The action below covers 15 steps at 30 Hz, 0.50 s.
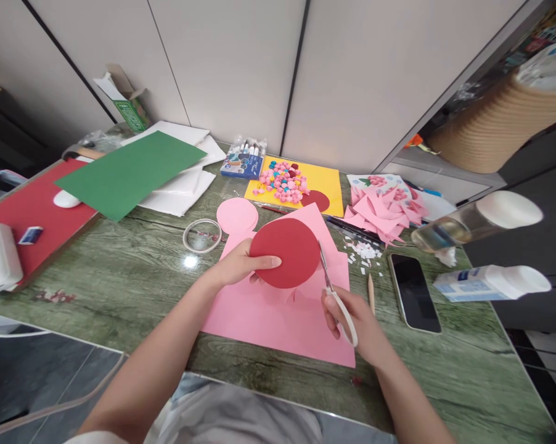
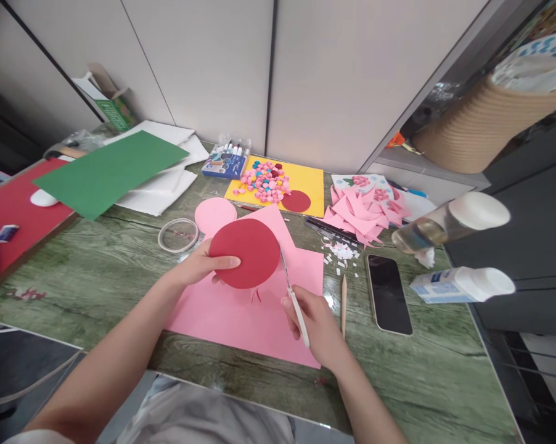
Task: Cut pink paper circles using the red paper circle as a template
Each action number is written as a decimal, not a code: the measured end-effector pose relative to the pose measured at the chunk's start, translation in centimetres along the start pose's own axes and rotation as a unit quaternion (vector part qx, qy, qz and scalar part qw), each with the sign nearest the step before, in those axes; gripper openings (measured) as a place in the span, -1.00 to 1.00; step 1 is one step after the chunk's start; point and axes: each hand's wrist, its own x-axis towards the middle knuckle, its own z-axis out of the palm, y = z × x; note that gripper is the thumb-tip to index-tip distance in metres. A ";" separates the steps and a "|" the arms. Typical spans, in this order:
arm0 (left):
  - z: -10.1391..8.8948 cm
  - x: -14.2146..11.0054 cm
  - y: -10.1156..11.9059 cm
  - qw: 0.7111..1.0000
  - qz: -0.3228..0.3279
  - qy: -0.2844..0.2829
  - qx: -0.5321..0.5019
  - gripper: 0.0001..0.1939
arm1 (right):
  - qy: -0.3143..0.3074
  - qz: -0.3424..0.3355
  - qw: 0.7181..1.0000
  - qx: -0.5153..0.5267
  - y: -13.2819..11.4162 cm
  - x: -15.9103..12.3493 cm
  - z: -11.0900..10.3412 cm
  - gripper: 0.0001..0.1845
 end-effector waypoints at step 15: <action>-1.0 -0.2 0.2 0.999 -0.018 -0.023 0.025 -0.74 | -0.018 0.025 1.000 0.003 -0.3 -0.1 -0.7 -0.58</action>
